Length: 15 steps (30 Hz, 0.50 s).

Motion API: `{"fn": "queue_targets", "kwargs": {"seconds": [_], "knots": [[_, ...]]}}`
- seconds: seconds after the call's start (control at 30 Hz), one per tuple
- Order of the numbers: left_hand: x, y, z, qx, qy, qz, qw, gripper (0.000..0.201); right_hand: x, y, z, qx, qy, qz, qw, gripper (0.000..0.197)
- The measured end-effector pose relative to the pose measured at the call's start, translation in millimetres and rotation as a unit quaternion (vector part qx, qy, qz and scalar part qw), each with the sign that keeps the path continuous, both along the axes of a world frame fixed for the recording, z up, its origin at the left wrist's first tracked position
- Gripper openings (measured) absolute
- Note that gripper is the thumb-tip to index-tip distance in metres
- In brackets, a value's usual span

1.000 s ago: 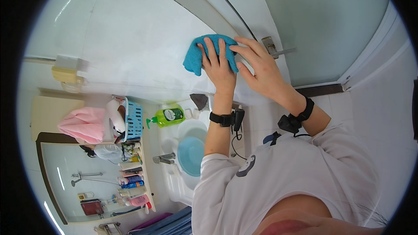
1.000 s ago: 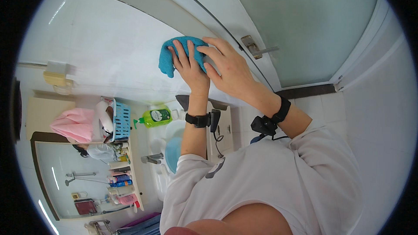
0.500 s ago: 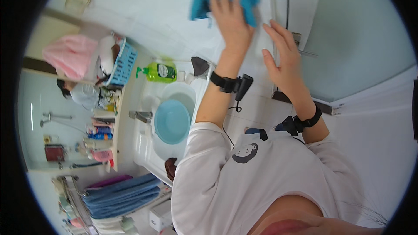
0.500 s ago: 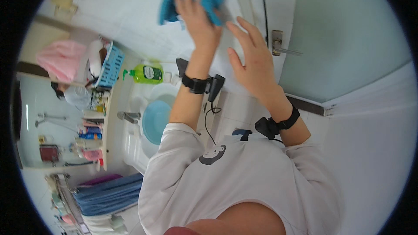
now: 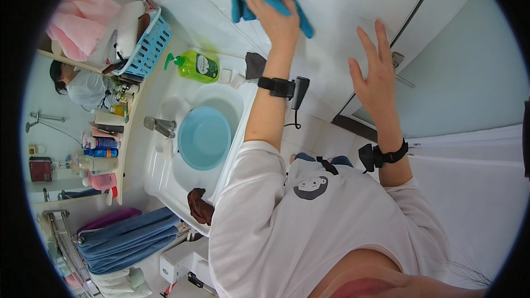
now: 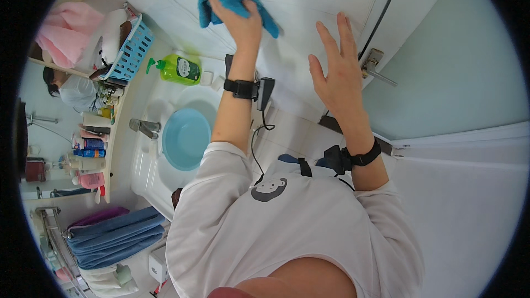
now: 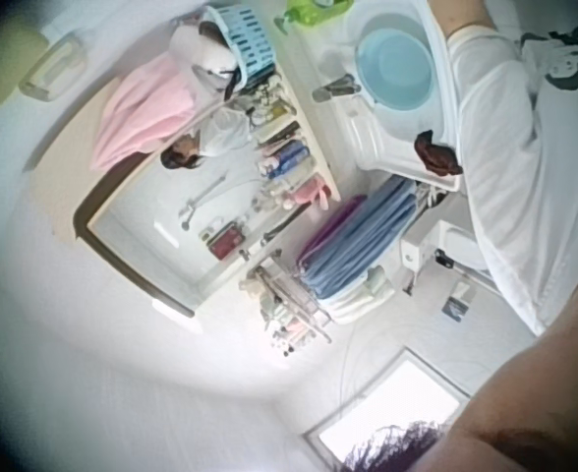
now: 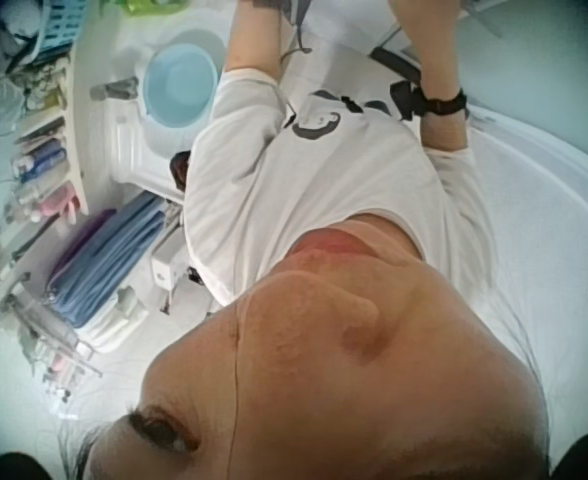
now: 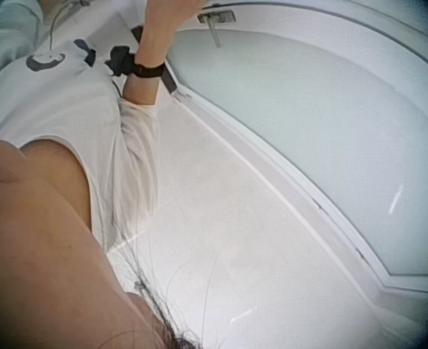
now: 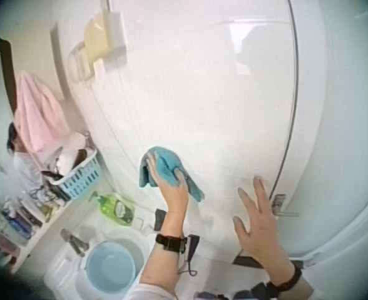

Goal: The person wipes the bathroom walls, water heater, shower rail, and vanity cabinet using a blue cloth. They move from the shower area to the sink cabinet, wiping surfaces and handles in sequence.

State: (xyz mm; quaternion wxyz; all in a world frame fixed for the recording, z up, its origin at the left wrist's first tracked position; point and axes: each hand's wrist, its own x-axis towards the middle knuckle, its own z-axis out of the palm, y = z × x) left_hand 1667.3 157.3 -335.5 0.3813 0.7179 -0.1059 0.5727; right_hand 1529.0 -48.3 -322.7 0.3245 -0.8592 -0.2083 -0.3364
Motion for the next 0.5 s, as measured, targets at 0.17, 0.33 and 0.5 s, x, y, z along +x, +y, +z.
{"fn": "queue_targets", "kwargs": {"seconds": [0.17,0.33,0.5], "knots": [[22.5,44.0,-51.7,-0.153,0.067,-0.016,0.986,0.077,13.0,13.9,-10.1,-0.042,-0.014,-0.029,0.999,0.06],[28.2,44.1,-113.5,-0.261,0.185,-0.009,0.947,0.058,22.0,25.6,-21.0,-0.101,-0.035,-0.074,0.992,0.061],[8.5,-6.2,-157.2,-0.309,0.217,0.021,0.926,0.041,27.6,32.2,-26.8,-0.12,-0.048,-0.102,0.986,0.06]]}}
